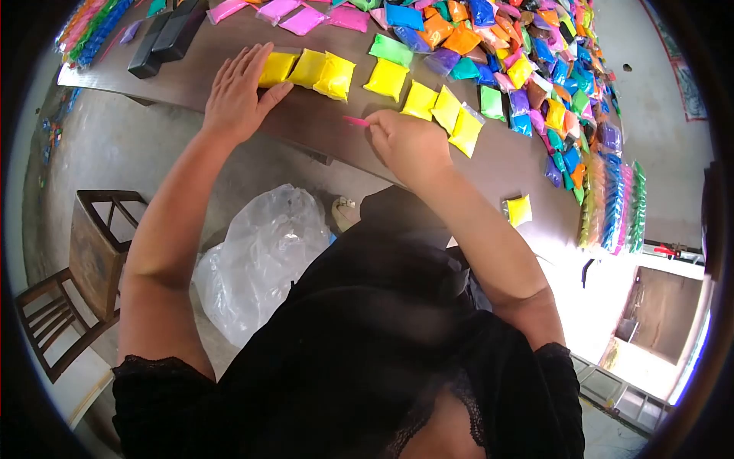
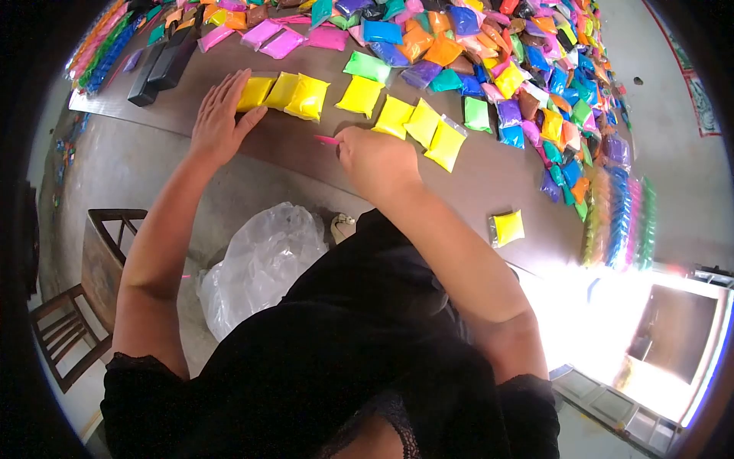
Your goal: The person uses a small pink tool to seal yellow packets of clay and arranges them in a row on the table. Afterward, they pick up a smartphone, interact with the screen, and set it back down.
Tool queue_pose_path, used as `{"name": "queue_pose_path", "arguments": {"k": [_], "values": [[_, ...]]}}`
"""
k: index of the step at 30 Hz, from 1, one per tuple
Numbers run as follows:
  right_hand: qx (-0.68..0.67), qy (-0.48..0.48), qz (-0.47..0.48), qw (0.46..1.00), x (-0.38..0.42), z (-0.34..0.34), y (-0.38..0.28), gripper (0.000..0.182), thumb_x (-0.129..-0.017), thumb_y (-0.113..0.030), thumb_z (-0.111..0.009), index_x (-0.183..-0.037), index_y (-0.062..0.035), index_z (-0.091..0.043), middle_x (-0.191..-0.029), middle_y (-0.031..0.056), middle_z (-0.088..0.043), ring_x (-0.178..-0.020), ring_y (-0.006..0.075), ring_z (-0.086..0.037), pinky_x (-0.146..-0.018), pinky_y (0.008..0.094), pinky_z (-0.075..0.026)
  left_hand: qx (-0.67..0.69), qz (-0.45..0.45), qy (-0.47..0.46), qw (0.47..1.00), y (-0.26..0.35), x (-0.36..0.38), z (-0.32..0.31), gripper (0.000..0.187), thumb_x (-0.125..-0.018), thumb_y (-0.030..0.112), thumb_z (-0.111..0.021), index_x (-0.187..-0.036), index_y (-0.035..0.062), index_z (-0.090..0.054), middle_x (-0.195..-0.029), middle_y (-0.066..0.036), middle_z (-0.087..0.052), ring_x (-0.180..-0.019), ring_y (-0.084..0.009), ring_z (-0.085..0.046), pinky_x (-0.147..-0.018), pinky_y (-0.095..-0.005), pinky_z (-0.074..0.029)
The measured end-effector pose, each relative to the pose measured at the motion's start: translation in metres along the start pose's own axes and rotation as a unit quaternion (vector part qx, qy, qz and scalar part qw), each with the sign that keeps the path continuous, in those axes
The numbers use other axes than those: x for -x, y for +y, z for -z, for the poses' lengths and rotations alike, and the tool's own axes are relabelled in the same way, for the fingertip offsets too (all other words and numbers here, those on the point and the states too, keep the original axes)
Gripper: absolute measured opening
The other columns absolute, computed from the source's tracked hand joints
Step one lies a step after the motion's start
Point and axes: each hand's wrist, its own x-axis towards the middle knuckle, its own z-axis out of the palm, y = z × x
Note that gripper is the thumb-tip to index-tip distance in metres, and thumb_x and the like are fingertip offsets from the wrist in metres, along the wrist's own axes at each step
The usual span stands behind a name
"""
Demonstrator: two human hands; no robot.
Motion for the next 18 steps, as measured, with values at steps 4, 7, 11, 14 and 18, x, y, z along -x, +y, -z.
{"name": "queue_pose_path", "arguments": {"k": [4, 7, 11, 14, 18], "values": [[0.009, 0.006, 0.035, 0.999, 0.001, -0.001, 0.001, 0.021, -0.091, -0.029, -0.056, -0.101, -0.0164, -0.068, -0.087, 0.0096, -0.07, -0.081, 0.0294, -0.067, -0.071, 0.041, -0.054, -0.004, 0.0, 0.001, 1.0, 0.001, 0.0, 0.0, 0.065, -0.094, 0.045, -0.054, -0.146, 0.0097, -0.036, -0.146, -0.016, -0.043, -0.138, -0.0307, -0.037, -0.115, -0.0447, -0.025], [0.029, -0.005, 0.013, 0.999, 0.0, 0.0, -0.002, 0.02, -0.091, -0.028, -0.054, -0.099, -0.0146, -0.066, -0.087, 0.0099, -0.069, -0.083, 0.0303, -0.067, -0.072, 0.0425, -0.053, -0.008, 0.002, -0.003, 1.0, -0.002, 0.0, 0.0, 0.065, -0.095, 0.045, -0.054, -0.146, 0.0096, -0.035, -0.146, -0.016, -0.043, -0.138, -0.0304, -0.037, -0.115, -0.0444, -0.025], [0.014, -0.019, 0.001, 1.0, 0.004, 0.002, -0.003, 0.019, -0.091, -0.026, -0.053, -0.096, -0.012, -0.064, -0.089, 0.0105, -0.069, -0.085, 0.0312, -0.067, -0.073, 0.044, -0.053, -0.003, -0.001, 0.0, 1.0, 0.0, -0.001, 0.001, 0.066, -0.095, 0.046, -0.053, -0.146, 0.0092, -0.035, -0.146, -0.016, -0.043, -0.138, -0.0302, -0.037, -0.115, -0.0442, -0.025], [0.009, -0.001, 0.01, 1.0, 0.006, 0.003, -0.002, 0.019, -0.092, -0.026, -0.052, -0.096, -0.0121, -0.064, -0.089, 0.0109, -0.069, -0.086, 0.0312, -0.067, -0.074, 0.044, -0.053, -0.003, -0.001, -0.002, 1.0, 0.0, 0.0, 0.001, 0.066, -0.095, 0.047, -0.052, -0.146, 0.0089, -0.035, -0.146, -0.016, -0.043, -0.138, -0.0302, -0.036, -0.116, -0.0441, -0.024], [0.044, -0.018, -0.035, 0.998, 0.004, -0.003, -0.005, 0.023, -0.093, -0.031, -0.053, -0.099, -0.0151, -0.068, -0.085, 0.0114, -0.069, -0.082, 0.0296, -0.067, -0.072, 0.0431, -0.054, 0.0, 0.0, -0.001, 1.0, -0.002, 0.0, 0.0, 0.066, -0.095, 0.047, -0.053, -0.146, 0.0087, -0.036, -0.146, -0.016, -0.043, -0.139, -0.0299, -0.036, -0.116, -0.044, -0.024]]}}
